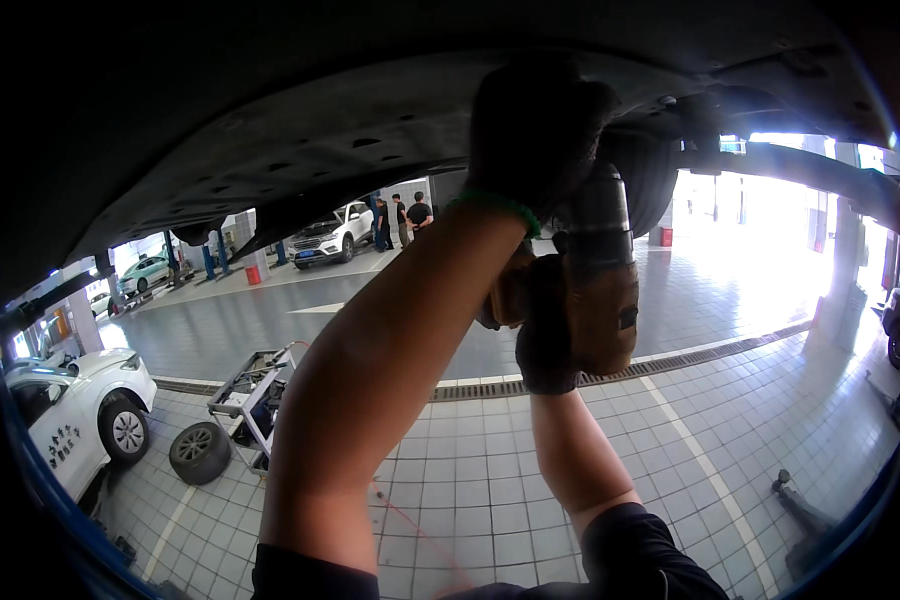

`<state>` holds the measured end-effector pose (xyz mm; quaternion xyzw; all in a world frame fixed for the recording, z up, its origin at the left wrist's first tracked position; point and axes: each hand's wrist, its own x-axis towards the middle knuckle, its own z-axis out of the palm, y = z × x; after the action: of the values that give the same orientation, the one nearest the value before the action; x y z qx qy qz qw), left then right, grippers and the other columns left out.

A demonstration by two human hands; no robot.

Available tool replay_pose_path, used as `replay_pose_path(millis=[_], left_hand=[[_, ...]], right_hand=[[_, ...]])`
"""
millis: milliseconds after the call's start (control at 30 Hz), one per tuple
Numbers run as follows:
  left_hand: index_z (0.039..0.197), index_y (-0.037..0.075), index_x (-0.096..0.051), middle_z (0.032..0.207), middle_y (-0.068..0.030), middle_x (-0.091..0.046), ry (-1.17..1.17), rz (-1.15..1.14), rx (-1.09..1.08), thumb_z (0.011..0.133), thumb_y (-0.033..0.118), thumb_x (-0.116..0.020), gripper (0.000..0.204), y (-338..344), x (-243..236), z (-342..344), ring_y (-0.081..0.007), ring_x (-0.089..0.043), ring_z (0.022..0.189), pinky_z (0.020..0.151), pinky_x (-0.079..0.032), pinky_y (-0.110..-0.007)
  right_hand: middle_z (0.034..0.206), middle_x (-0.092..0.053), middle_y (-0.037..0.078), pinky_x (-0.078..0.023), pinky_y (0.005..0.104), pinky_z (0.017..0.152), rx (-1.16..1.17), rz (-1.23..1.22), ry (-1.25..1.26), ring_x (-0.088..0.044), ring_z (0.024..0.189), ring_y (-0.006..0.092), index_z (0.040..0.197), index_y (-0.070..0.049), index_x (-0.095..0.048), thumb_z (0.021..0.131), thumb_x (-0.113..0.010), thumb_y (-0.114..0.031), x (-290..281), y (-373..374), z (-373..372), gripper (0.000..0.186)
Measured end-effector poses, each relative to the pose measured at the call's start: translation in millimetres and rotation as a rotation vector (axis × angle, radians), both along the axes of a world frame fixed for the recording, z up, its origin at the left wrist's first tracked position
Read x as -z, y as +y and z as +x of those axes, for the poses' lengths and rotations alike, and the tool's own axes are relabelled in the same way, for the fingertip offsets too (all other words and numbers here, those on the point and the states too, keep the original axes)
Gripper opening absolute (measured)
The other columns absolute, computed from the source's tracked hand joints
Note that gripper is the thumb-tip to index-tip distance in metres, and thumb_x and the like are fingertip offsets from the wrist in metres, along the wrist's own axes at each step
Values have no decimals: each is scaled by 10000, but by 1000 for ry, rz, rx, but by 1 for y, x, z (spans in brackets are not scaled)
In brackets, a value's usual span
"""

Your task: The person uses a cordless impact wrench to tighten bolts on the underside of a car. They repeatedly walk to a nearby tool cart to pick up bolts and attach them to the wrench before returning to the car to install them.

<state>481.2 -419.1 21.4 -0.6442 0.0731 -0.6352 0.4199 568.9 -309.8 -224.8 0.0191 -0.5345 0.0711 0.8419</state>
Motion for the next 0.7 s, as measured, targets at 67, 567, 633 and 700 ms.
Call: replay_pose_path(millis=[67, 567, 633, 700], left_hand=[[991, 145, -780, 886, -98, -747, -15, 25, 1, 814, 36, -733, 213, 1, -1, -4, -287, -741, 811, 751, -614, -401], [846, 177, -780, 907, -121, -757, -106, 19, 7, 783, 174, -760, 66, 4, -1, 8, -318, -742, 872, 809, -592, -449], [843, 172, -778, 905, -118, -760, -101, 7, -5, 807, 166, -758, 42, 7, 0, 8, -311, -746, 877, 805, -595, -444], [837, 162, -775, 902, -116, -763, -88, -12, -46, 830, 159, -756, 21, 11, -1, 7, -302, -750, 874, 803, -598, -441]], right_hand=[[1379, -567, 69, -436, 338, 1123, 17, -3, -13, -538, 1289, 168, 1492, -66, -433, 1089, -557, -221, -5, -2, -5, 450], [1163, -620, 38, -463, 262, 930, 363, -294, -9, -579, 1027, 106, 1353, -61, -539, 1088, -548, -211, -14, -19, 4, 305], [1139, -625, 38, -474, 252, 902, 399, -274, 4, -588, 995, 101, 1345, -61, -540, 1085, -550, -212, -14, -12, 4, 300], [1259, -600, 65, -431, 300, 1029, 630, -183, -82, -555, 1159, 147, 1415, -74, -498, 1079, -555, -206, -27, -23, -10, 366]])
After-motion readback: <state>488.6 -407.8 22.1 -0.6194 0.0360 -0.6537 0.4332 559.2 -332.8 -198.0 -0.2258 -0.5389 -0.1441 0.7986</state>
